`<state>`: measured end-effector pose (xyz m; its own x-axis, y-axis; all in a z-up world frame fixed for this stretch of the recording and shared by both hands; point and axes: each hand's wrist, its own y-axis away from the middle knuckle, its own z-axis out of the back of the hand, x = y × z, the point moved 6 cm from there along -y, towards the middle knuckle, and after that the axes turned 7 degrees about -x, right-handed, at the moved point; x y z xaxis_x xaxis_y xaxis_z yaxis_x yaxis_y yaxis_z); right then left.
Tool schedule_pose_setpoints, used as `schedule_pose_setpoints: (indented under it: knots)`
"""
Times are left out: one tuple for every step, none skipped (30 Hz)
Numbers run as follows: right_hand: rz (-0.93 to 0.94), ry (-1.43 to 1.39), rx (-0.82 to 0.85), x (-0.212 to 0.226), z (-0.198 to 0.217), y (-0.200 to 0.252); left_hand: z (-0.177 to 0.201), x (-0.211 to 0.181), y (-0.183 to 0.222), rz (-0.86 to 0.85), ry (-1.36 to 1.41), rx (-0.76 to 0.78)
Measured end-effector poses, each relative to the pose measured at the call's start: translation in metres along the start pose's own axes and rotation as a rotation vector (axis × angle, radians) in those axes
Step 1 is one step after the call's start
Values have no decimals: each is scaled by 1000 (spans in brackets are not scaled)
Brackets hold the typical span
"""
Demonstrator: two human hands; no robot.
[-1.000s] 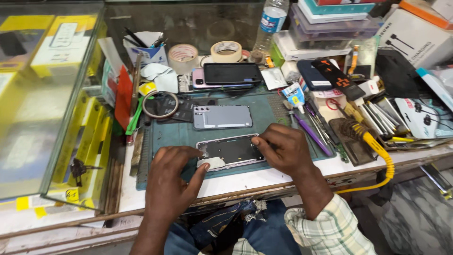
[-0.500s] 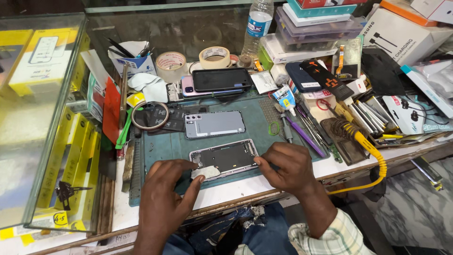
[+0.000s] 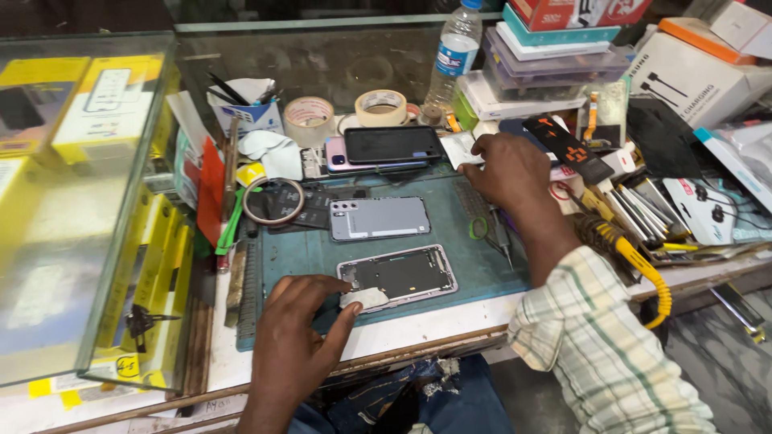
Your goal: The person applies adhesive to the internal frame of a disassembled smartphone using a tube and a small spatula. They then place a purple back cover onto the frame, press it into place, and secure the assembly with a rubber band.
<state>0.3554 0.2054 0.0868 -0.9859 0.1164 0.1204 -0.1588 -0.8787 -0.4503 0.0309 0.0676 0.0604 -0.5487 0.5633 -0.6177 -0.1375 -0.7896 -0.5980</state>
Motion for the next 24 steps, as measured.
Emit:
schedule_pose_setpoints:
  knots:
    - [-3, 37, 9, 1, -7, -3, 1, 0, 0, -11, 1, -1]
    - [-6, 74, 18, 2, -14, -6, 0, 1, 0, -5, -6, 9]
    - [-11, 111, 26, 3, -18, -8, 0, 1, 0, 0, -13, 20]
    - [-27, 130, 47, 3, -22, -10, -1, 2, -1, 4, -19, 31]
    - [-45, 151, 71, 2, -24, -11, -1, 3, -1, 12, -17, 37]
    - [-64, 172, 94, 1, -27, -12, 0, 3, -1, 20, -14, 43]
    - [-54, 167, 78, 0, -27, -12, -2, 3, -1, 27, -5, 53]
    - [-45, 162, 62, 0, -27, -12, -1, 3, -1, 27, -5, 52]
    - [-35, 158, 44, -1, -26, -12, -1, 3, -1, 27, -4, 49]
    - [-54, 153, 44, -3, -26, -13, -1, 3, -1, 27, -3, 47]
    - [-69, 144, 46, -4, -27, -13, -1, 3, -1, 40, 6, 51]
    - [-84, 136, 48, -6, -28, -13, -2, 4, 0, 52, 14, 55]
    - [-103, 114, 14, -8, -27, -14, -2, 5, 0, 67, 20, 57]
    - [-122, 92, -20, -14, -24, -14, -1, 5, 0, 57, 23, 53]
    - [-141, 70, -54, -19, -21, -15, -1, 4, 0, 47, 26, 49]
    - [-138, 57, -96, -23, -20, -15, 0, 4, 0, 37, 29, 45]
    - [-138, 46, -140, -27, -18, -15, -1, 4, 0, 48, 24, 56]
    - [-137, 34, -184, -30, -17, -15, -1, 5, 0, 58, 18, 68]
    - [-130, 46, -196, -32, -18, -15, -2, 5, 0, 68, 13, 81]
    - [-123, 58, -208, -33, -19, -14, -2, 5, 0, 68, 14, 82]
    - [-116, 70, -220, -34, -19, -14, -1, 5, 0, 67, 14, 83]
    - [-115, 61, -224, -35, -20, -14, -2, 5, 0, 66, 15, 84]
    - [-113, 52, -228, -35, -21, -14, -2, 5, 0, 61, 16, 86]
    - [-110, 43, -233, -35, -22, -14, -2, 5, 0, 57, 16, 87]
